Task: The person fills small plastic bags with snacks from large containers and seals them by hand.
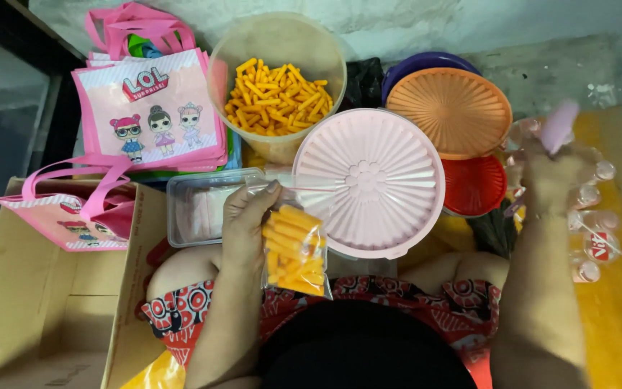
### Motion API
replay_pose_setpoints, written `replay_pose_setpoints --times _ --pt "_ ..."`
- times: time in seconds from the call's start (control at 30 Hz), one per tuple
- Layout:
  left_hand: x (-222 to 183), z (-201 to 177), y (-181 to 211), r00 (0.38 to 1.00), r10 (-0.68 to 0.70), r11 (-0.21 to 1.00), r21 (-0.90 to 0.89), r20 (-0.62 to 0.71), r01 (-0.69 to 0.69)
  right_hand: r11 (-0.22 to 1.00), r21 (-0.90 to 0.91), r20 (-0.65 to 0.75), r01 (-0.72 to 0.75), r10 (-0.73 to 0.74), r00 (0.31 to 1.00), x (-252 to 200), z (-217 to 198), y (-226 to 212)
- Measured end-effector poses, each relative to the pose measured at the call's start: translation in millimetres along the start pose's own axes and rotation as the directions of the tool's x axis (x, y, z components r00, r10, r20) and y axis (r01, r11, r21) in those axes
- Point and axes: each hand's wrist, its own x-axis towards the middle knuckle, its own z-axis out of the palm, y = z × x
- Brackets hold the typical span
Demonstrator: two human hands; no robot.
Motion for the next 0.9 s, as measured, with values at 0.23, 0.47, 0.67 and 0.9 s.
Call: replay_pose_setpoints --times 0.23,0.47,0.67,0.9 --pt "-2.9 -8.3 3.8 1.000 0.016 0.999 -0.030 -0.017 -0.017 0.942 -0.160 0.222 -0.296 0.327 0.919 8.9 41.4 18.8" --pt "-2.8 -30.0 10.3 0.997 0.036 0.997 -0.065 -0.068 -0.040 0.972 -0.054 0.094 -0.228 0.232 0.968 35.7 37.9 32.9" --pt "4.1 -57.7 14.2 0.987 0.147 0.988 -0.032 -0.064 -0.150 0.978 0.118 0.419 0.172 -0.206 0.884 228.6 19.2 232.4" --pt "37.6 -87.2 -7.8 0.937 0.311 0.946 0.045 0.162 -0.322 0.992 0.117 0.799 -0.056 -0.061 0.598 224.8 5.7 149.8"
